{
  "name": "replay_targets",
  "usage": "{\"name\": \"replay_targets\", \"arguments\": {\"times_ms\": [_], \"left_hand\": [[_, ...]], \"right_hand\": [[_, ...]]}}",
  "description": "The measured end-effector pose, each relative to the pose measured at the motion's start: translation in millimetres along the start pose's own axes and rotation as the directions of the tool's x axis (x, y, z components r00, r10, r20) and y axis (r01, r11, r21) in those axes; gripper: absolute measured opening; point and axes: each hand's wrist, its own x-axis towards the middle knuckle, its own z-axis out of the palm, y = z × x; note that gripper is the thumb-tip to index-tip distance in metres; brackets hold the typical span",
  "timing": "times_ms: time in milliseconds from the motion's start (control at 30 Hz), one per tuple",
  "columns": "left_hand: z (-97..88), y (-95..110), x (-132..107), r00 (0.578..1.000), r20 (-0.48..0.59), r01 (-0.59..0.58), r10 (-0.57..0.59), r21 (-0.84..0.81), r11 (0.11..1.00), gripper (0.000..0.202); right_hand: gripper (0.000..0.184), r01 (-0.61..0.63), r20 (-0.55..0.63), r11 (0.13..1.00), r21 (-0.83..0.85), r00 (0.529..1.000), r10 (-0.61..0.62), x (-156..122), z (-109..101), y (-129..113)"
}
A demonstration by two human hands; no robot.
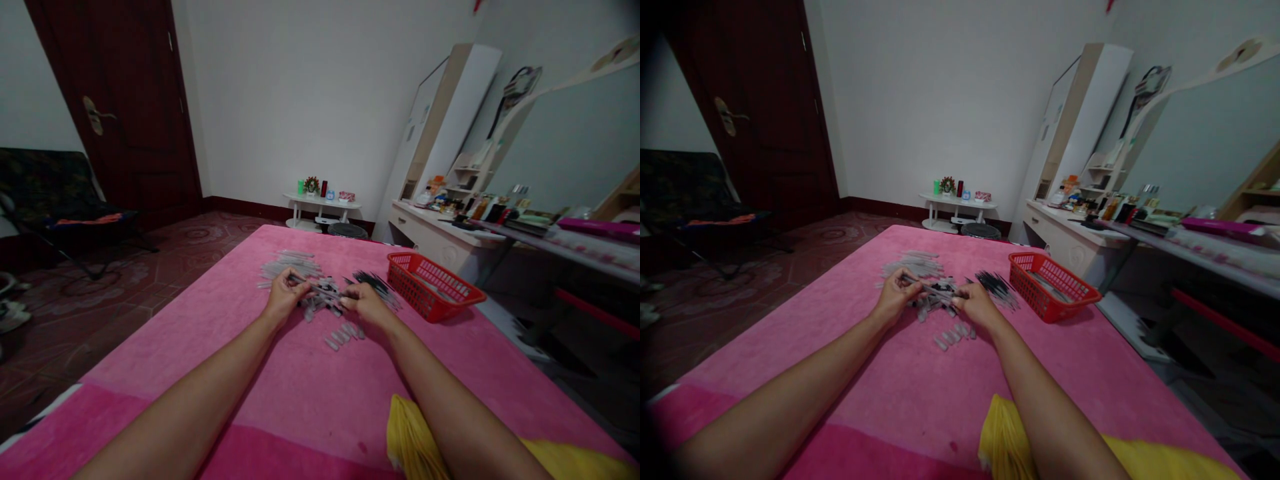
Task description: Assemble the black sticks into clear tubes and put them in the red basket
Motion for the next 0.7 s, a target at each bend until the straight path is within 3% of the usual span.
{"name": "replay_targets", "arguments": {"times_ms": [100,200,400,567,700], "left_hand": [[1.3,0,2,0.998,-0.061,-0.021,0.02,-0.022,1.0,0.044],[2.7,0,3,0.997,-0.075,-0.025,0.02,-0.075,0.997,0.044],[3.3,0,3,0.997,-0.07,0.028,-0.044,-0.207,0.978,0.048],[3.7,-2,5,0.991,-0.087,0.074,-0.1,-0.26,0.963,0.042],[4.2,-4,5,0.991,-0.086,0.075,-0.099,-0.253,0.965,0.042]], "right_hand": [[0.009,-0.003,0.005,1.0,-0.002,1.0,0.003,1,0,-6],[0.008,0.078,-0.119,0.991,-0.113,0.989,-0.091,6,0,-7],[0.017,0.166,-0.315,0.947,-0.275,0.915,-0.252,6,6,-3],[0.014,0.246,-0.329,0.848,-0.469,0.842,-0.427,-1,8,-11],[0.013,0.277,-0.298,0.815,-0.509,0.832,-0.469,-6,8,-17]]}}
